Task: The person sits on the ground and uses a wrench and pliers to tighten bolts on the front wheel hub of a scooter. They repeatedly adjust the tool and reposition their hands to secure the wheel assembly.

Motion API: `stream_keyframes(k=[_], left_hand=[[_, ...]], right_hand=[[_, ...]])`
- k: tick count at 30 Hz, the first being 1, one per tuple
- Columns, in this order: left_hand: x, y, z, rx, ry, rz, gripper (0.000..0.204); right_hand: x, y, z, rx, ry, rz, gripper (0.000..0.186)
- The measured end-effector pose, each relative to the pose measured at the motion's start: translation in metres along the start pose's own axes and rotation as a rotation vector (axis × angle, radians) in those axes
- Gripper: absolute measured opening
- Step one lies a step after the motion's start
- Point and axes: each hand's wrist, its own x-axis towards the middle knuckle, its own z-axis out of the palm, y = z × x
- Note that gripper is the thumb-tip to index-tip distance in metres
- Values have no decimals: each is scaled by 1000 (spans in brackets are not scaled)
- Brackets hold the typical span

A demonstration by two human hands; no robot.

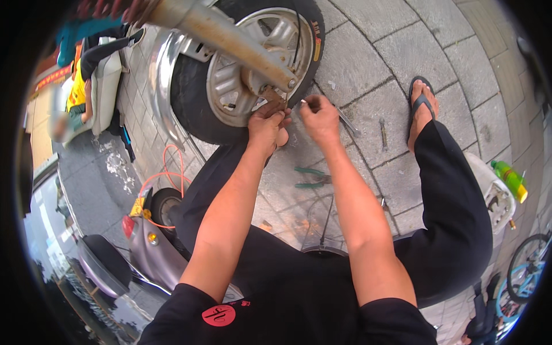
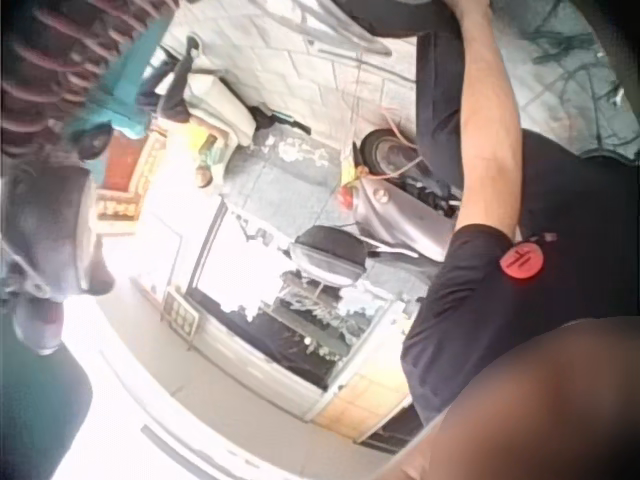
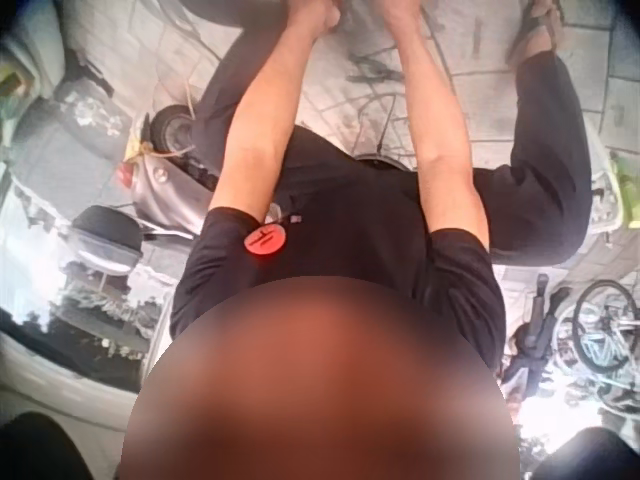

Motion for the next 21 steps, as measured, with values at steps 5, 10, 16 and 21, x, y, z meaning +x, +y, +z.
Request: stream_keyframes(k=[5, 10, 16, 21], left_hand=[[-2, 5, 0, -123, -49, -3, 36], [6, 1, -2, -177, -62, 50, 36], [0, 4, 1, 66, -54, 133, 36], [-1, 11, 0, 112, -51, 91, 28]], right_hand=[[-22, -20, 7, -86, -100, -102, 23], [-22, -28, 16, -73, -117, -161, 21], [-21, -37, 19, -189, -128, -154, 21], [-18, -37, 21, -130, -156, -92, 20]])
